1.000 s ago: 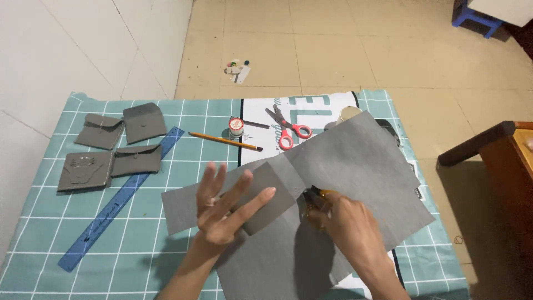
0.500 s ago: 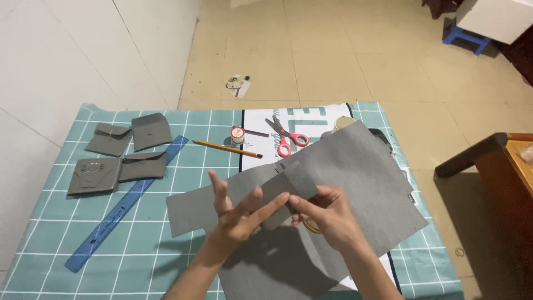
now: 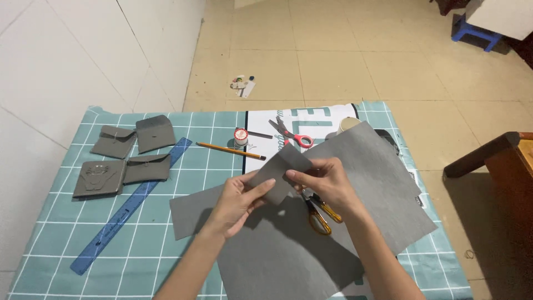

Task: Cutting a piece of grey material with scissors and folding it to form a small pouch.

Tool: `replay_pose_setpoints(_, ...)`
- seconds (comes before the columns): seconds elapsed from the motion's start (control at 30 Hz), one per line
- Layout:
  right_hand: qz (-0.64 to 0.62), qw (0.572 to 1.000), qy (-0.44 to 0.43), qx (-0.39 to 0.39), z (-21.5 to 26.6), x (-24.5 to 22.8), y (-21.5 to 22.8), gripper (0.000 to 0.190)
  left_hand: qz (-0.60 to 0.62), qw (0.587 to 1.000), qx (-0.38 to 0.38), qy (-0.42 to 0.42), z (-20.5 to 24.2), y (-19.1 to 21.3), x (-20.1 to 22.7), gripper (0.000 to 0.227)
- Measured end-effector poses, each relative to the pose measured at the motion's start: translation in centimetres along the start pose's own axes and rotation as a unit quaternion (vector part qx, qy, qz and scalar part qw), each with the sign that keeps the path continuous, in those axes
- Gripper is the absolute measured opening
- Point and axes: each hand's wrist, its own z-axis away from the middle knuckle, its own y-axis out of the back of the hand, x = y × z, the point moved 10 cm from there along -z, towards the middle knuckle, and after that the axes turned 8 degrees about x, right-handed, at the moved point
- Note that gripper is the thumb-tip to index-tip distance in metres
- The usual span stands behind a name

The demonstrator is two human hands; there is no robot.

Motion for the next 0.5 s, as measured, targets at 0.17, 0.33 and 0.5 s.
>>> replay_pose_setpoints(0.17,-0.024,0.999,-0.046,0.015,-1.1,3.4,1.8,0.017,-0.006,1.000,0.003,0.015,-0.4,-0.3,-1.0,0.034)
replay_pose_setpoints(0.33,-0.029,0.997,-0.071,0.028,-1.0,3.9,2.9,0.019,-0.018,0.999,0.018,0.028,-0.6,-0.1,-2.6,0.033)
replay_pose_setpoints(0.5,0.058,0.996,-0.067,-0.028,0.1,1.6,1.0,0.021,0.013,0.998,-0.044,0.043,-0.3,-0.8,-3.0,0.029)
